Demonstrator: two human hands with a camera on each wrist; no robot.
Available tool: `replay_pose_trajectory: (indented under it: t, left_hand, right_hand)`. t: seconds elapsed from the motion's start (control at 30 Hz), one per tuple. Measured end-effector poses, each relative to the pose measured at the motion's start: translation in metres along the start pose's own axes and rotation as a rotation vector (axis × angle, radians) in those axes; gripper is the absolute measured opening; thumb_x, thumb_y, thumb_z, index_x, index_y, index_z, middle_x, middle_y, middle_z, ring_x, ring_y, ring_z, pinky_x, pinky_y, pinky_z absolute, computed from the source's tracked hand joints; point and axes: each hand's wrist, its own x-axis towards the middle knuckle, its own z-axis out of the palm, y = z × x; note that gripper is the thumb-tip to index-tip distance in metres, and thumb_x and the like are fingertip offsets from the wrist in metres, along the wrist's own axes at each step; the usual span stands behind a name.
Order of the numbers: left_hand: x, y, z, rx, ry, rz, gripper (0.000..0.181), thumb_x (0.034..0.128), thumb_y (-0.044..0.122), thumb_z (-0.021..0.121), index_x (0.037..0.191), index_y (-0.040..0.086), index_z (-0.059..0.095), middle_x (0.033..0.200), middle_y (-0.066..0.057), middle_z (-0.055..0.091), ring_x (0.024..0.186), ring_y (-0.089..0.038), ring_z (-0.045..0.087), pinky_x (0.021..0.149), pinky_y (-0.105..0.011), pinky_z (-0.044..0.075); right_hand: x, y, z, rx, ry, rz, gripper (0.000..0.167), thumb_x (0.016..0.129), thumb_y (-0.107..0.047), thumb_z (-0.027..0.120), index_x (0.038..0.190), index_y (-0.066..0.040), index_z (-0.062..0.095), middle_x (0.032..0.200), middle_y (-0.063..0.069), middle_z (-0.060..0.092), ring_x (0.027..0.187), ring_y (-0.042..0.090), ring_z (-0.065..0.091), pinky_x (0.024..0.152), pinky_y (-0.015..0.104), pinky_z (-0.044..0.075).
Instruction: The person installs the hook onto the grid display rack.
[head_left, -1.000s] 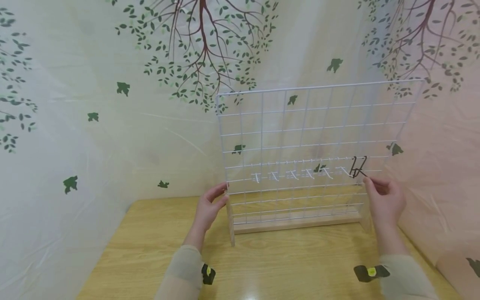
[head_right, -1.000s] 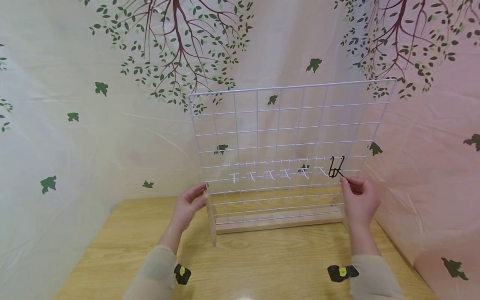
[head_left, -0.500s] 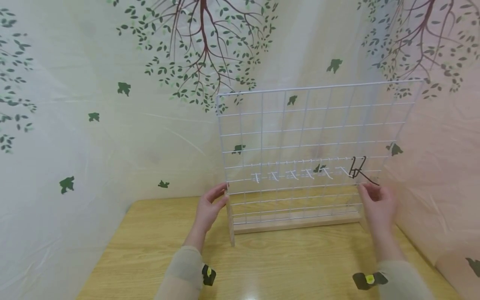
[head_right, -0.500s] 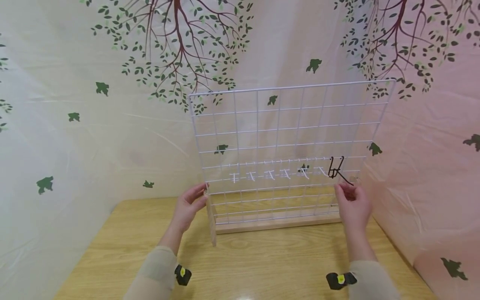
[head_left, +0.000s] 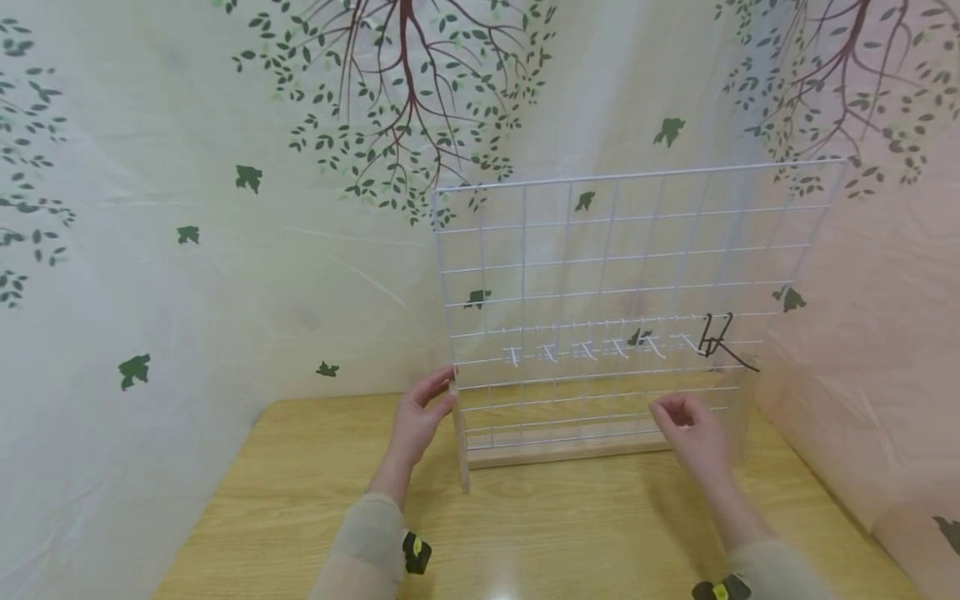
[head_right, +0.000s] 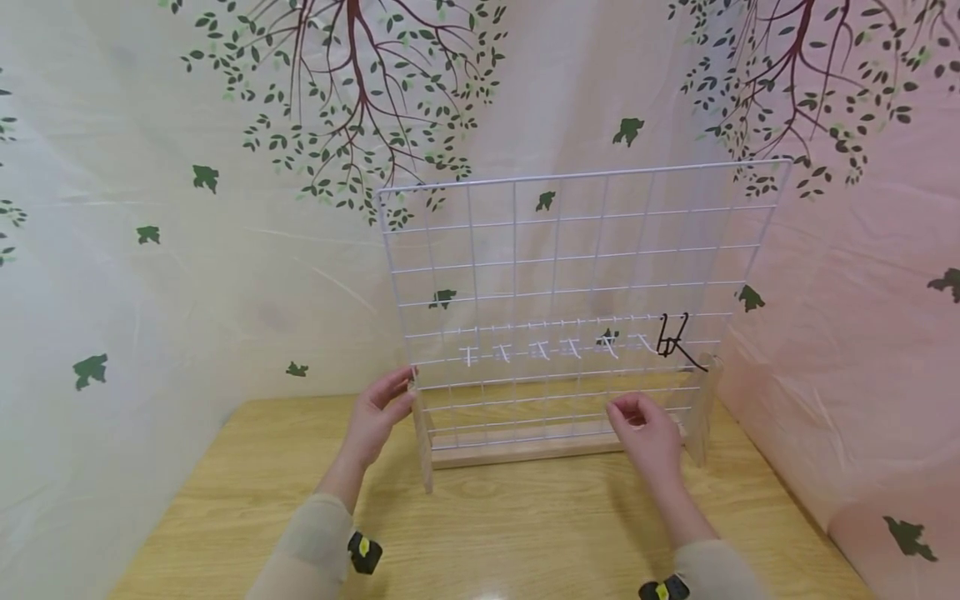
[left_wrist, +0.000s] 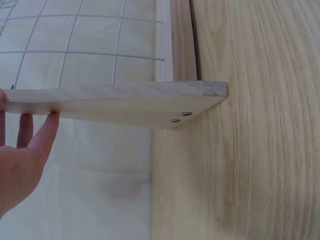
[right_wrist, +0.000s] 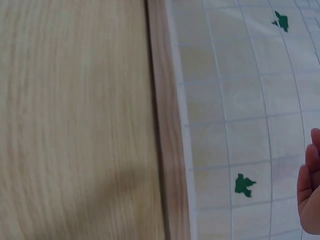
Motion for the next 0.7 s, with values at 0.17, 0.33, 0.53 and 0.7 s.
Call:
replay_pose_trajectory:
  t: [0.17,0.33,0.53,0.7]
  left_hand:
    - [-0.003,-0.005,0.0,-0.017,0.002,0.011,0.041,0.0911,-0.005,0.065,0.132,-0.001,0.059,0.137,-0.016,0.057,0.124,-0.035,0.054,0.092,-0.037,0.055]
    - [-0.011,-0.019,-0.002,0.015,-0.002,0.036,0.044,0.0915,-0.004,0.066,0.135,-0.003,0.056,0.133,-0.022,0.059,0.119,-0.038,0.057,0.093,-0.038,0.054]
    - [-0.024,-0.038,-0.007,0.119,-0.004,0.059,0.04,0.0928,0.002,0.067,0.131,-0.007,0.058,0.127,-0.025,0.061,0.117,-0.043,0.057,0.102,-0.054,0.045]
    - [-0.037,-0.048,-0.012,0.178,-0.033,0.062,0.038,0.0929,-0.003,0.064,0.129,-0.012,0.056,0.126,-0.03,0.06,0.115,-0.048,0.057,0.102,-0.06,0.043]
  right_hand:
    - [-0.01,-0.003,0.014,-0.026,-0.09,-0.023,0.008,0.091,-0.01,0.071,0.094,-0.003,0.068,0.088,0.007,0.069,0.079,0.006,0.056,0.07,0.011,0.044]
    - [-0.023,-0.008,0.027,-0.033,-0.174,-0.058,0.005,0.09,-0.01,0.073,0.093,-0.007,0.069,0.088,0.001,0.07,0.081,0.012,0.06,0.073,0.02,0.051]
    - [-0.035,-0.005,0.045,-0.002,-0.266,-0.115,0.008,0.088,-0.008,0.075,0.094,-0.012,0.07,0.088,-0.005,0.071,0.083,0.012,0.063,0.077,0.032,0.056]
    - [-0.044,-0.006,0.055,0.0,-0.336,-0.145,0.011,0.088,-0.01,0.075,0.098,-0.013,0.071,0.092,-0.008,0.07,0.088,0.013,0.064,0.082,0.038,0.056]
